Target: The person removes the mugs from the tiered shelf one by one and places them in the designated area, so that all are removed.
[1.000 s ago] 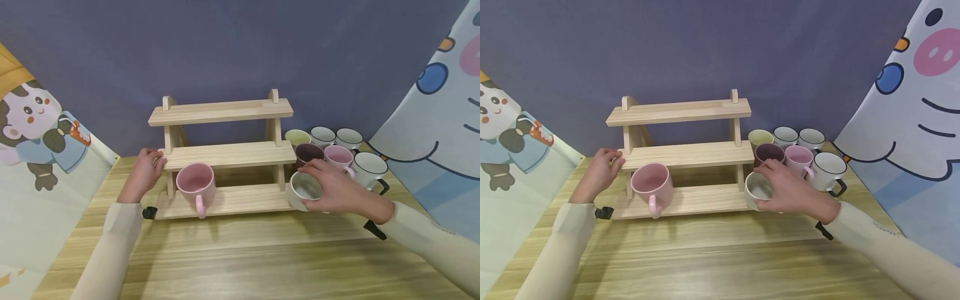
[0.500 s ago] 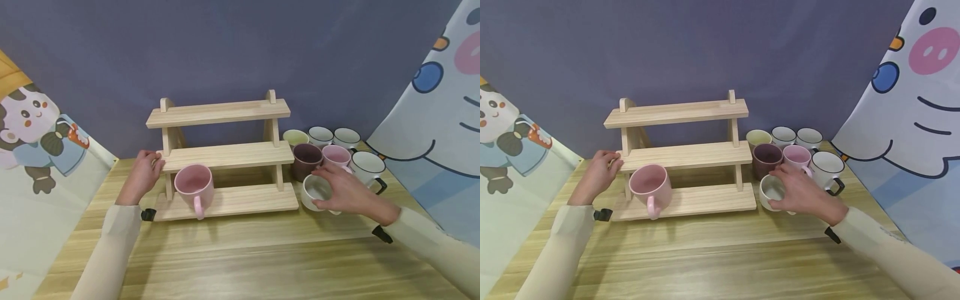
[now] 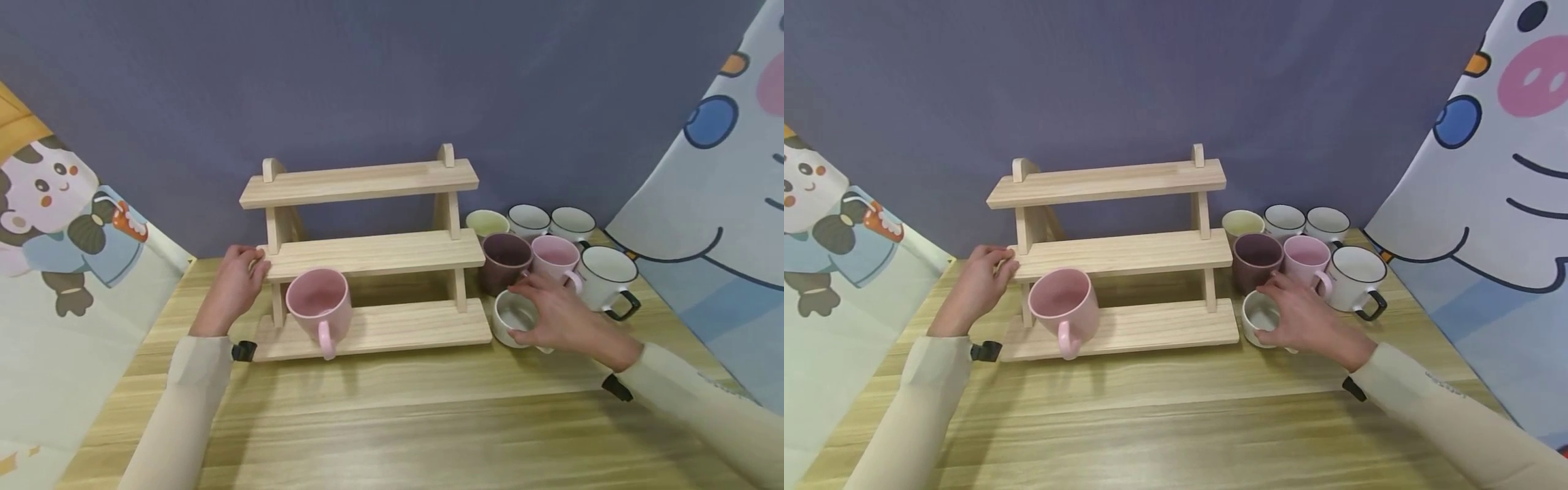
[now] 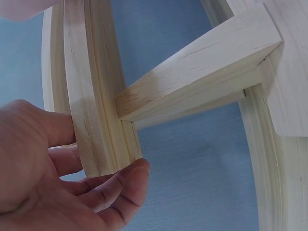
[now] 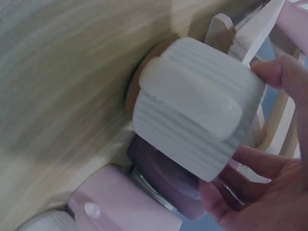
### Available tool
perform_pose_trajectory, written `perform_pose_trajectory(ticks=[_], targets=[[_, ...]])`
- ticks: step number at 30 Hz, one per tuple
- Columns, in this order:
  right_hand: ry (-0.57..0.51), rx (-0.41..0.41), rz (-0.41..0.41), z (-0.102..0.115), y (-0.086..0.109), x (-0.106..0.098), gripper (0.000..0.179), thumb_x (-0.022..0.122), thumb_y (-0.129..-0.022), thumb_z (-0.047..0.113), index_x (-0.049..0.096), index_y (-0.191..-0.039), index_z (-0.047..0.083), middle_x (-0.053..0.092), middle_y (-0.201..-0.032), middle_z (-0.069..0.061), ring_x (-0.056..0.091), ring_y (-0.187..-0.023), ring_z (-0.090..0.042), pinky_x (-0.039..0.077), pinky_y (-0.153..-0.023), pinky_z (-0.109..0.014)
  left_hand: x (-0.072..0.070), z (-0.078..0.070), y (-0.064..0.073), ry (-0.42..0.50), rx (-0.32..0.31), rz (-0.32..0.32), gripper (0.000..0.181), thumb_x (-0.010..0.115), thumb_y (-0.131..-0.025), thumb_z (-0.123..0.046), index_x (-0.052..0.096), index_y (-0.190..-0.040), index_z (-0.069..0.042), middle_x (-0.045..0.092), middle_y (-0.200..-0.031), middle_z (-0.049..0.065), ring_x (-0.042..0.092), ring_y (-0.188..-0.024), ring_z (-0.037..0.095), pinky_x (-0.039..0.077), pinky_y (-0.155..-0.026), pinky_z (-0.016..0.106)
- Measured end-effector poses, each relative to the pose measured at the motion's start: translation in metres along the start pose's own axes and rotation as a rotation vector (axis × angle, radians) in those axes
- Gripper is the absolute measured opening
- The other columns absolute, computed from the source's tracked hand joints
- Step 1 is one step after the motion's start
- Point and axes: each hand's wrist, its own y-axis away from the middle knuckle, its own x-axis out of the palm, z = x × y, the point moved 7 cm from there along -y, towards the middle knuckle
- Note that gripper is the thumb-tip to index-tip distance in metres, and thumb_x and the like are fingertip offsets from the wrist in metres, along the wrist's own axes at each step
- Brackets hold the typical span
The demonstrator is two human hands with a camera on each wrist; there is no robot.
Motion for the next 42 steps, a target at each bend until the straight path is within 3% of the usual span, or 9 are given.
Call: perform_pose_trajectory(ticks=[6,14,22,31,42], targets=[[0.006,-0.01,-0.025,-0.001,-0.001,0.001,0.06,0.085,-0.059,0.033,0.068,-0.105,-0.001,0.061,-0.108,-0.019,0.047,-0.107,-0.041,0.037,-0.082,-0.055,-0.001,-0.002,0.0,-0.005,0.027,-0.009,0.034,0.052,-0.097,-0.009,0.053,-0.117,0.019,0.044,-0.116,0.032,0.044,-0.11,0.046,0.036,-0.095,0.056],[-0.005,-0.024,0.032,0.001,-0.001,0.004,0.048,0.081,-0.071,0.03,0.069,-0.107,-0.001,0.058,-0.118,-0.026,0.047,-0.114,-0.044,0.039,-0.088,-0.059,0.0,-0.001,0.0,0.007,0.028,-0.012,0.034,0.052,-0.097,-0.01,0.053,-0.117,0.018,0.043,-0.116,0.032,0.043,-0.11,0.045,0.036,-0.095,0.056],[-0.03,-0.077,-0.024,0.007,-0.004,0.002,0.039,0.082,-0.072,0.026,0.071,-0.101,0.002,0.06,-0.115,-0.021,0.046,-0.112,-0.042,0.04,-0.086,-0.057,-0.001,-0.002,0.001,0.002,0.033,-0.035,0.033,0.054,-0.097,-0.009,0.055,-0.116,0.018,0.044,-0.114,0.031,0.045,-0.108,0.045,0.037,-0.094,0.055],[-0.087,-0.141,-0.119,0.032,-0.011,-0.01,0.026,0.078,-0.075,0.027,0.071,-0.09,0.007,0.06,-0.11,-0.015,0.048,-0.108,-0.034,0.04,-0.089,-0.05,-0.002,-0.002,0.001,0.016,0.03,-0.035,0.033,0.053,-0.097,-0.01,0.055,-0.115,0.017,0.045,-0.114,0.031,0.046,-0.108,0.045,0.038,-0.094,0.054],[-0.074,-0.185,-0.064,0.062,-0.028,-0.015,0.036,0.072,-0.082,0.039,0.07,-0.101,0.009,0.056,-0.119,-0.01,0.044,-0.105,-0.024,0.042,-0.084,-0.041,-0.002,0.0,0.0,0.015,0.018,-0.015,0.034,0.052,-0.098,-0.01,0.054,-0.116,0.017,0.044,-0.116,0.031,0.046,-0.109,0.045,0.037,-0.095,0.054]])
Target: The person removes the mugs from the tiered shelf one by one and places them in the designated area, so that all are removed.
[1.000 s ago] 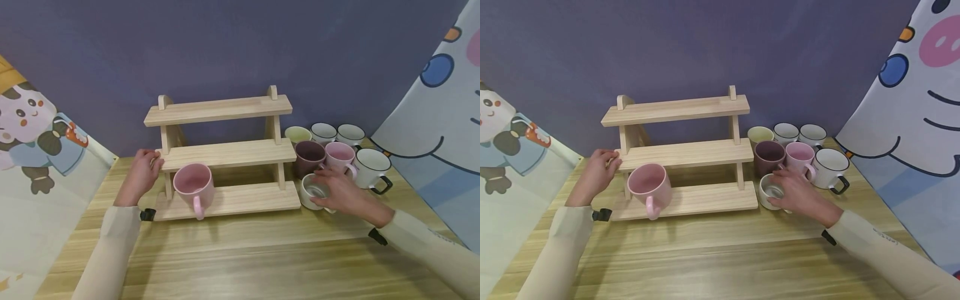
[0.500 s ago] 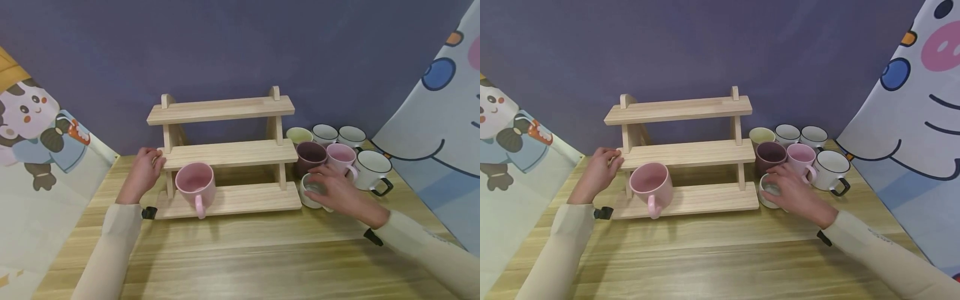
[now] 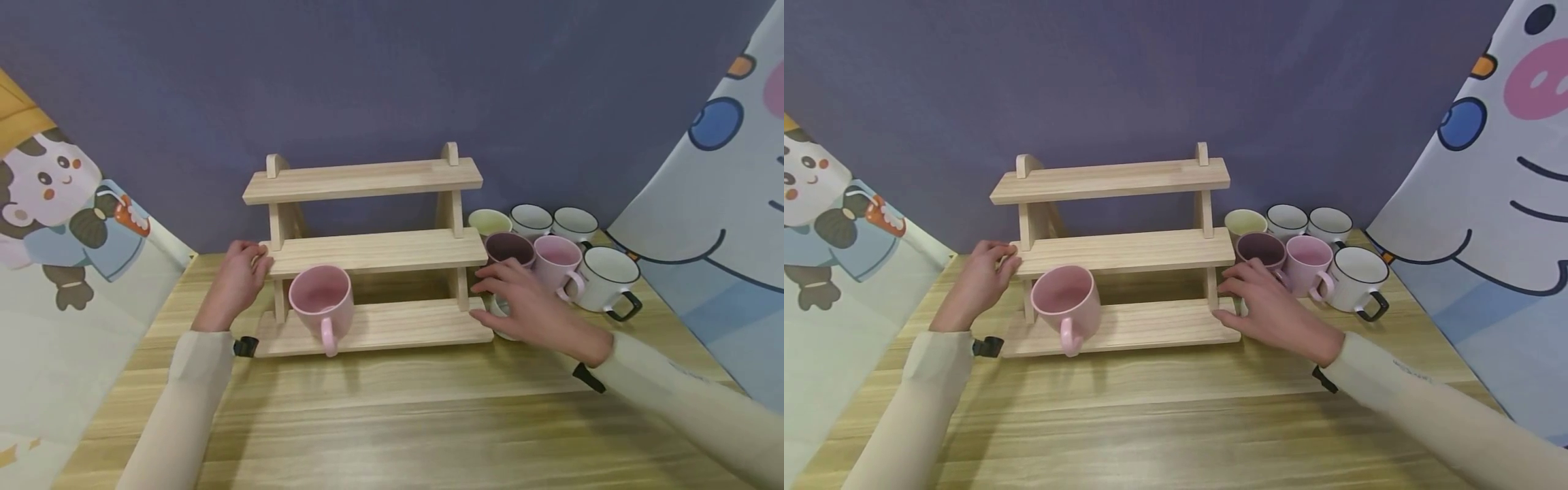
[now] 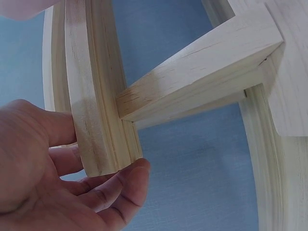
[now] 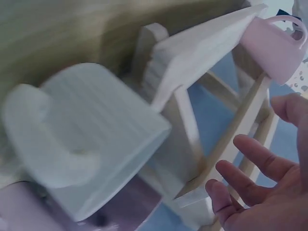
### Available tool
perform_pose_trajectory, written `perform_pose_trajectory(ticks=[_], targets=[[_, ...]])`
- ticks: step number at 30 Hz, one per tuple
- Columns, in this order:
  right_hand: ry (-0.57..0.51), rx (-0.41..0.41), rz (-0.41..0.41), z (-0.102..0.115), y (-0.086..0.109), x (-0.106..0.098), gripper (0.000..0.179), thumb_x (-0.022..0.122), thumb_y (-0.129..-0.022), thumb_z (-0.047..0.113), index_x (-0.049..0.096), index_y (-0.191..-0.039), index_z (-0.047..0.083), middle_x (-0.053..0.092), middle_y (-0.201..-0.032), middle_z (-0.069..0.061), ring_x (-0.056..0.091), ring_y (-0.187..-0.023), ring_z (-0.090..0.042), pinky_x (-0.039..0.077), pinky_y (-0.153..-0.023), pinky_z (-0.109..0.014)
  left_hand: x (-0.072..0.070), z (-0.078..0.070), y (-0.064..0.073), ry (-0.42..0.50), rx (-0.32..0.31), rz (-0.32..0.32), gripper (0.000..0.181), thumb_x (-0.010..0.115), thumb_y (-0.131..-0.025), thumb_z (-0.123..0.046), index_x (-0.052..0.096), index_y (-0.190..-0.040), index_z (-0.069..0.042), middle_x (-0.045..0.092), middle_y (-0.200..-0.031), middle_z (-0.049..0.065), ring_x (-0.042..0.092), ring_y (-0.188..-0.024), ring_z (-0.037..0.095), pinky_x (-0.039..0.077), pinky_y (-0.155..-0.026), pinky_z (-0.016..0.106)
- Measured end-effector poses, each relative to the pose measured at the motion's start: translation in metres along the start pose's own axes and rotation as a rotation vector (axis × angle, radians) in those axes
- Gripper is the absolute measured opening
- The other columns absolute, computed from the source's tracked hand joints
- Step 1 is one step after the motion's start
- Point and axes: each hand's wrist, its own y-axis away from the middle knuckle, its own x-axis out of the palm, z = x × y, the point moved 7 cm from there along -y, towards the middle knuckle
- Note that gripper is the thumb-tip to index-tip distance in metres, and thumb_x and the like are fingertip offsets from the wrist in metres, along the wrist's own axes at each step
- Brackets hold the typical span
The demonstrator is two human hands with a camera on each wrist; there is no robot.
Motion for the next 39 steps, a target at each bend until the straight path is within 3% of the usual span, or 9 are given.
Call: perform_pose_trajectory(ticks=[7,11,19,25,31,39], targets=[[-0.109,-0.074,-0.088,0.027,-0.029,-0.004,0.031,0.072,-0.083,0.034,0.069,-0.103,0.011,0.055,-0.121,-0.01,0.044,-0.112,-0.024,0.043,-0.089,-0.045,-0.002,-0.002,0.001,-0.005,0.003,-0.005,0.034,0.052,-0.097,-0.011,0.055,-0.116,0.017,0.044,-0.116,0.032,0.046,-0.108,0.046,0.037,-0.096,0.055],[-0.147,-0.108,-0.088,0.048,-0.051,0.0,0.035,0.072,-0.083,0.036,0.067,-0.107,0.011,0.055,-0.121,-0.009,0.043,-0.114,-0.022,0.043,-0.09,-0.042,-0.002,-0.002,0.001,-0.006,-0.01,0.0,0.034,0.052,-0.097,-0.01,0.055,-0.116,0.017,0.044,-0.116,0.031,0.046,-0.108,0.045,0.037,-0.095,0.054],[-0.112,-0.139,0.005,0.093,-0.093,0.011,0.056,0.064,-0.085,0.05,0.06,-0.122,0.008,0.052,-0.123,-0.007,0.043,-0.113,-0.02,0.041,-0.093,-0.036,-0.001,-0.002,0.001,-0.001,-0.008,0.008,0.033,0.051,-0.098,-0.009,0.054,-0.117,0.017,0.043,-0.116,0.032,0.046,-0.108,0.046,0.038,-0.094,0.055],[-0.042,-0.125,0.089,0.128,-0.122,0.02,0.074,0.064,-0.079,0.061,0.054,-0.128,0.006,0.052,-0.123,-0.006,0.043,-0.114,-0.019,0.042,-0.093,-0.032,-0.001,-0.002,0.0,-0.007,0.001,0.006,0.033,0.05,-0.098,-0.009,0.055,-0.116,0.018,0.044,-0.116,0.032,0.046,-0.108,0.045,0.038,-0.094,0.055],[0.032,-0.091,0.217,0.156,-0.144,0.038,0.092,0.056,-0.074,0.074,0.05,-0.133,0.004,0.051,-0.125,-0.009,0.045,-0.112,-0.021,0.047,-0.084,-0.03,0.0,-0.001,0.0,-0.013,0.01,0.014,0.034,0.05,-0.098,-0.01,0.054,-0.116,0.019,0.044,-0.116,0.033,0.046,-0.108,0.046,0.038,-0.093,0.055],[0.138,-0.076,0.279,0.172,-0.155,0.053,0.083,0.055,-0.076,0.074,0.056,-0.121,0.004,0.051,-0.105,-0.006,0.044,-0.093,-0.018,0.047,-0.072,-0.027,0.001,0.001,0.0,-0.013,-0.005,0.022,0.035,0.049,-0.099,-0.011,0.054,-0.118,0.018,0.043,-0.117,0.032,0.046,-0.109,0.046,0.039,-0.093,0.055]])
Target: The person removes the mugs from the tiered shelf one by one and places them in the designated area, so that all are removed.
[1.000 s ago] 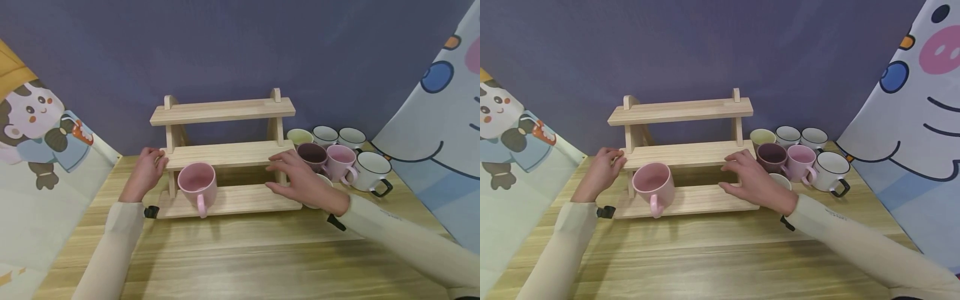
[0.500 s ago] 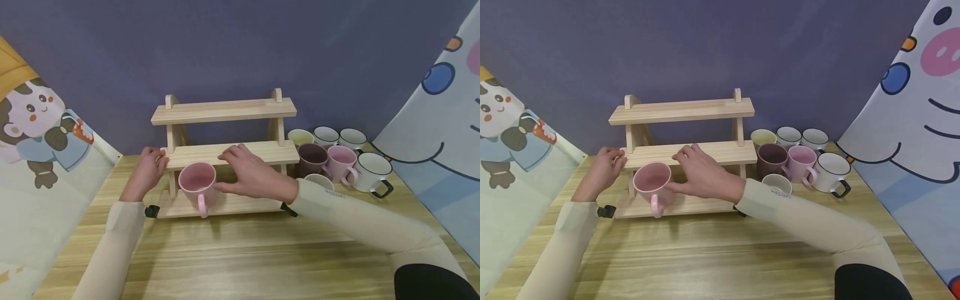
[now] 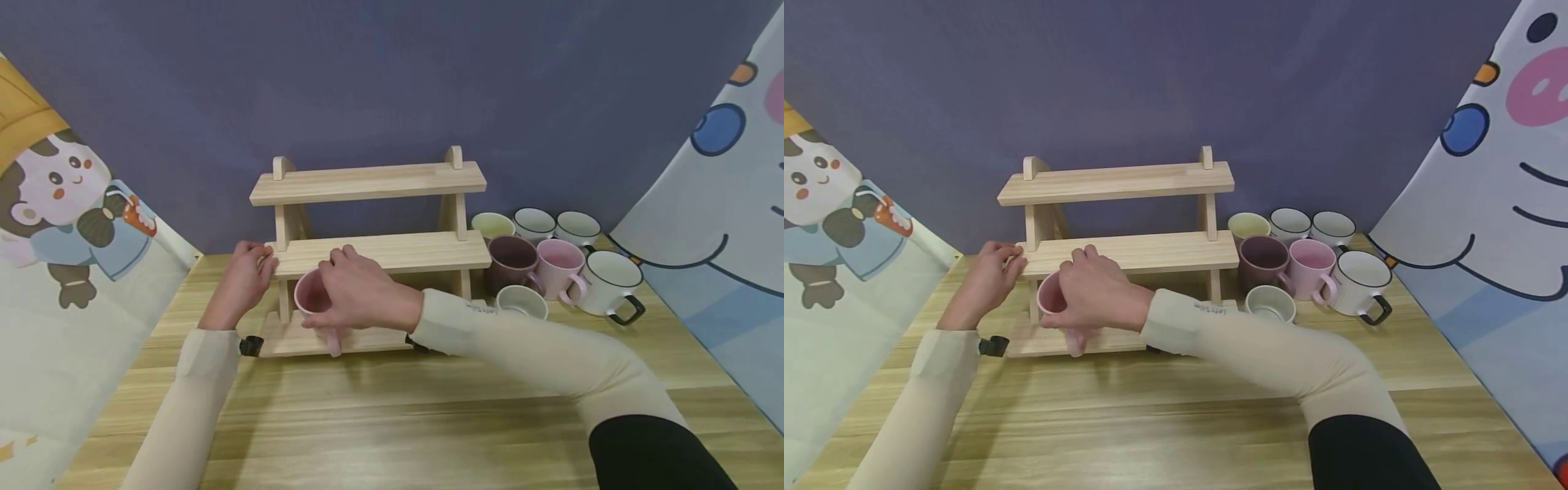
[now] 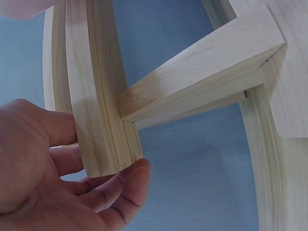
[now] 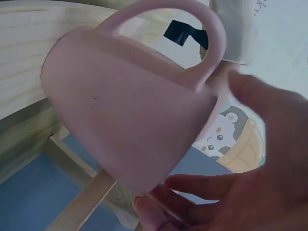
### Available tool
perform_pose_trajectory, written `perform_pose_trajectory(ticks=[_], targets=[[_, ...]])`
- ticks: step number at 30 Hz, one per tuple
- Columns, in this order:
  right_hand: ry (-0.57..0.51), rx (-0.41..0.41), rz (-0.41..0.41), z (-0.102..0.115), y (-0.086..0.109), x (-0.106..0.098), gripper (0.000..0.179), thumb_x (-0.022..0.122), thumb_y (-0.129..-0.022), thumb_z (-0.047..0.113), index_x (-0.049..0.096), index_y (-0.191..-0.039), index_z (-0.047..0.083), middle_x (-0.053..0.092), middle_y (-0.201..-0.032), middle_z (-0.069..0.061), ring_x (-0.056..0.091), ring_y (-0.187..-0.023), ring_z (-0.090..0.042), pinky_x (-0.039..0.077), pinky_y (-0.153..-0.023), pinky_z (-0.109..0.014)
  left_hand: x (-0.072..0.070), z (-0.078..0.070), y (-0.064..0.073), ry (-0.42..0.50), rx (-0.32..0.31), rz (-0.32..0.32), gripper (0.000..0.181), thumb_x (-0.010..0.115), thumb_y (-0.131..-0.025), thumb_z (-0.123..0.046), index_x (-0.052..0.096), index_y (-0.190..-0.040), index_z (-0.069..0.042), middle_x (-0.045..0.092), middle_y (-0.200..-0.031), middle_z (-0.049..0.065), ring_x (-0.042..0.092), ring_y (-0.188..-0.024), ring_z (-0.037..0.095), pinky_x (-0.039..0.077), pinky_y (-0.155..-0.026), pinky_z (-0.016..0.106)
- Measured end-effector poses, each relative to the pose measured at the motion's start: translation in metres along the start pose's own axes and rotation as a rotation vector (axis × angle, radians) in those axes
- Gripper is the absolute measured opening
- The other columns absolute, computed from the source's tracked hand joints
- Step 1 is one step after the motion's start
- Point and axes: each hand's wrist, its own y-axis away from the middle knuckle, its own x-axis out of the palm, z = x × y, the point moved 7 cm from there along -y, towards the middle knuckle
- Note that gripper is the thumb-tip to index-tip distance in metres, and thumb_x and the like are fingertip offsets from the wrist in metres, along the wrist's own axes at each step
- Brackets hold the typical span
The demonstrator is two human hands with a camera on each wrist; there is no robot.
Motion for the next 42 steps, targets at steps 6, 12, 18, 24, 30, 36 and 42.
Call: perform_pose_trajectory(ticks=[6,12,18,24,30,36,42], targets=[[-0.005,0.044,0.011,-0.003,-0.004,0.005,0.078,0.056,-0.076,0.072,0.058,-0.116,0.005,0.05,-0.099,-0.006,0.044,-0.088,-0.017,0.045,-0.069,-0.026,-0.001,-0.001,0.0,0.002,0.0,0.007,0.035,0.049,-0.098,-0.01,0.053,-0.119,0.018,0.043,-0.118,0.033,0.046,-0.109,0.046,0.039,-0.093,0.056],[-0.06,0.042,-0.011,-0.004,-0.01,0.01,0.07,0.059,-0.076,0.068,0.06,-0.109,0.006,0.048,-0.094,-0.004,0.043,-0.085,-0.016,0.044,-0.065,-0.024,0.0,-0.001,0.0,-0.001,0.0,0.007,0.035,0.049,-0.098,-0.01,0.053,-0.119,0.018,0.043,-0.117,0.032,0.046,-0.109,0.046,0.039,-0.093,0.056],[-0.133,0.032,-0.058,-0.008,-0.004,0.01,0.06,0.061,-0.074,0.062,0.06,-0.102,0.008,0.044,-0.09,0.001,0.041,-0.083,-0.014,0.042,-0.065,-0.021,0.001,-0.002,-0.001,0.003,0.006,0.001,0.035,0.049,-0.098,-0.011,0.054,-0.118,0.018,0.044,-0.116,0.032,0.047,-0.108,0.045,0.039,-0.092,0.055],[-0.207,-0.032,-0.12,-0.014,0.016,-0.003,0.053,0.062,-0.072,0.06,0.061,-0.096,0.013,0.043,-0.087,0.004,0.04,-0.082,-0.011,0.041,-0.063,-0.021,0.0,-0.002,0.0,0.01,0.0,0.003,0.035,0.049,-0.098,-0.01,0.053,-0.118,0.018,0.043,-0.117,0.032,0.046,-0.109,0.046,0.038,-0.094,0.056],[-0.229,-0.076,-0.134,-0.024,0.046,-0.011,0.056,0.064,-0.069,0.058,0.062,-0.105,0.015,0.047,-0.092,0.004,0.041,-0.085,-0.009,0.041,-0.066,-0.019,0.0,0.001,0.0,-0.006,-0.013,0.02,0.036,0.047,-0.099,-0.011,0.053,-0.119,0.019,0.042,-0.118,0.032,0.044,-0.11,0.046,0.038,-0.093,0.056],[-0.269,-0.044,-0.134,-0.04,0.073,-0.011,0.062,0.065,-0.068,0.058,0.06,-0.114,0.016,0.049,-0.096,0.004,0.04,-0.087,-0.007,0.043,-0.068,-0.02,-0.002,0.001,0.002,0.011,-0.009,0.002,0.034,0.05,-0.098,-0.009,0.053,-0.117,0.019,0.043,-0.117,0.032,0.044,-0.109,0.046,0.037,-0.094,0.056],[-0.216,0.002,-0.156,-0.059,0.102,-0.016,0.069,0.068,-0.066,0.056,0.059,-0.119,0.013,0.048,-0.101,0.004,0.043,-0.091,-0.007,0.045,-0.071,-0.022,-0.001,-0.001,0.001,0.018,-0.009,0.0,0.034,0.049,-0.098,-0.01,0.053,-0.118,0.018,0.043,-0.117,0.032,0.044,-0.109,0.046,0.036,-0.094,0.057]])
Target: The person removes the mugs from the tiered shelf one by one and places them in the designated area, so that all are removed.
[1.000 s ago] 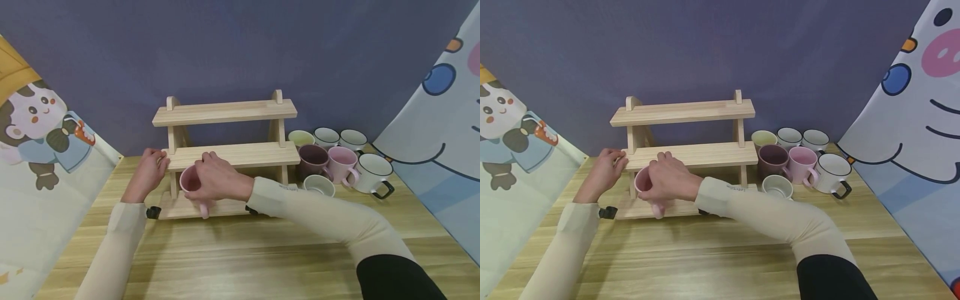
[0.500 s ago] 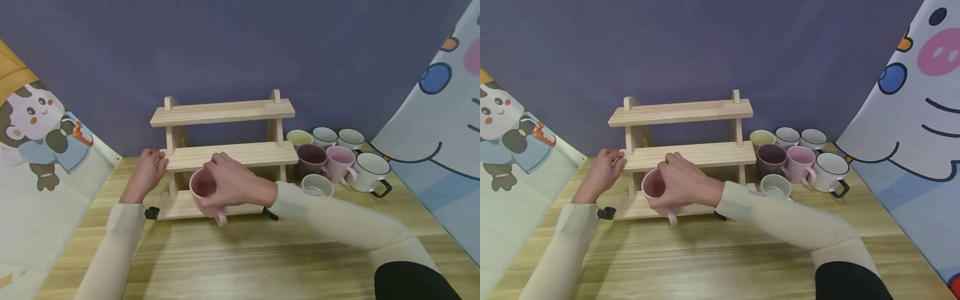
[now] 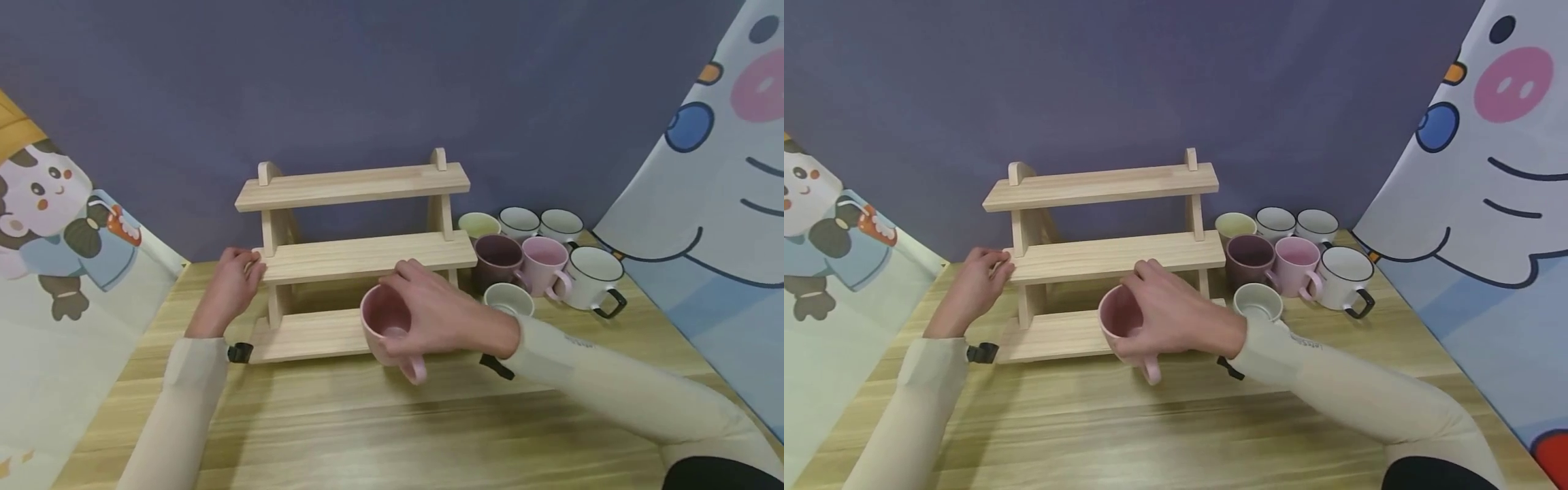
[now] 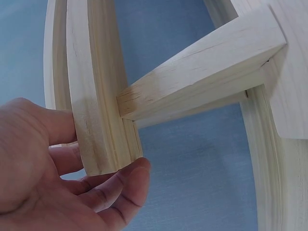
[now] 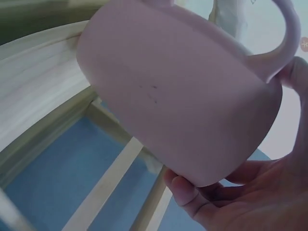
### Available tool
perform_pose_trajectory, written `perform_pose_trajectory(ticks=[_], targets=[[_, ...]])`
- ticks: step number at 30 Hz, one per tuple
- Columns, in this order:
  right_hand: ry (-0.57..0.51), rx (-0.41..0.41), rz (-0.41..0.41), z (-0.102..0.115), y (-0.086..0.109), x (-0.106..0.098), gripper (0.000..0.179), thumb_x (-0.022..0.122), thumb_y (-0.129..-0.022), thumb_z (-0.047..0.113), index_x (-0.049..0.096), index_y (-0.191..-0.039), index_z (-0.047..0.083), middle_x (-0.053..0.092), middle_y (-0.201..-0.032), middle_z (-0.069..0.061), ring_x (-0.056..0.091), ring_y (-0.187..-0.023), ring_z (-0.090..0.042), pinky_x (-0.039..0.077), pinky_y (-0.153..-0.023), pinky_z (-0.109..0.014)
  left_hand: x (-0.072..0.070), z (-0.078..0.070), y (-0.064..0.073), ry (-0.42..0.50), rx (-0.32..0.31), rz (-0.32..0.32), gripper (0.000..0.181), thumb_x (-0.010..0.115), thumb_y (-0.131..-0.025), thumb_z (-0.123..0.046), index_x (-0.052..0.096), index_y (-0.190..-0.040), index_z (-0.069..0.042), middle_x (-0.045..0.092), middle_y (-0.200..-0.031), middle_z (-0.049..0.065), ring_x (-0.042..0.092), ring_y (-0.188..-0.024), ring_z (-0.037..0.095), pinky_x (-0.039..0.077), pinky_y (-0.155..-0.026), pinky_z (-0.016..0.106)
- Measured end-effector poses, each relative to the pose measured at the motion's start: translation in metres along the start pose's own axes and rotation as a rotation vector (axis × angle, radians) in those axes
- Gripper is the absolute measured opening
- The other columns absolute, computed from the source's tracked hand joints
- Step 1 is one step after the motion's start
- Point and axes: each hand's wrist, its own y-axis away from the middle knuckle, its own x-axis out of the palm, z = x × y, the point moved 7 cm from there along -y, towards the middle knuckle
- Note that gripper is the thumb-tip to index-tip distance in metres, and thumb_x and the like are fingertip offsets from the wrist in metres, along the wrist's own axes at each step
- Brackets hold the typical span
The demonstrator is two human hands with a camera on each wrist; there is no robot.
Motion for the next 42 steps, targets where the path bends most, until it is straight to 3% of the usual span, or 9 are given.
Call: perform_pose_trajectory(ticks=[7,12,18,28,34,42], targets=[[-0.002,0.0,-0.02,-0.025,0.035,-0.01,0.074,0.074,-0.062,0.048,0.059,-0.122,0.007,0.05,-0.108,0.0,0.047,-0.096,-0.011,0.048,-0.076,-0.028,-0.002,0.001,0.001,-0.004,0.014,0.003,0.036,0.048,-0.099,-0.011,0.053,-0.118,0.018,0.042,-0.116,0.033,0.045,-0.108,0.047,0.037,-0.093,0.057],[-0.041,-0.009,0.021,-0.043,0.065,-0.014,0.071,0.078,-0.06,0.047,0.057,-0.121,0.015,0.048,-0.11,0.005,0.046,-0.097,-0.006,0.049,-0.077,-0.025,-0.003,0.001,0.001,-0.005,0.018,0.003,0.036,0.048,-0.099,-0.011,0.052,-0.118,0.019,0.042,-0.115,0.033,0.045,-0.106,0.047,0.037,-0.092,0.057],[-0.021,0.04,0.054,-0.064,0.108,-0.02,0.07,0.081,-0.058,0.047,0.057,-0.119,0.024,0.047,-0.111,0.013,0.046,-0.097,-0.004,0.049,-0.074,-0.024,-0.002,-0.001,0.001,-0.007,0.015,0.017,0.037,0.047,-0.1,-0.013,0.052,-0.119,0.019,0.042,-0.116,0.033,0.045,-0.107,0.047,0.037,-0.093,0.058],[0.006,0.107,0.041,-0.098,0.17,-0.033,0.069,0.086,-0.053,0.031,0.059,-0.116,0.022,0.05,-0.109,0.012,0.052,-0.091,-0.007,0.051,-0.069,-0.027,-0.003,-0.001,0.0,-0.011,0.029,-0.002,0.035,0.05,-0.098,-0.01,0.053,-0.116,0.02,0.043,-0.113,0.034,0.045,-0.104,0.047,0.037,-0.092,0.058],[0.032,0.123,0.039,-0.122,0.188,-0.043,0.068,0.087,-0.051,0.027,0.061,-0.113,0.019,0.05,-0.105,0.008,0.053,-0.086,-0.008,0.051,-0.064,-0.026,-0.002,-0.001,0.001,-0.009,0.024,0.006,0.035,0.05,-0.098,-0.01,0.052,-0.117,0.02,0.042,-0.113,0.034,0.045,-0.105,0.048,0.036,-0.092,0.059],[0.075,0.066,-0.051,-0.153,0.191,-0.054,0.071,0.089,-0.049,0.024,0.061,-0.112,0.012,0.054,-0.105,0.002,0.056,-0.085,-0.013,0.051,-0.063,-0.03,0.0,-0.003,0.0,-0.006,0.029,0.006,0.036,0.05,-0.099,-0.011,0.053,-0.116,0.02,0.043,-0.112,0.033,0.046,-0.104,0.047,0.037,-0.091,0.058]])
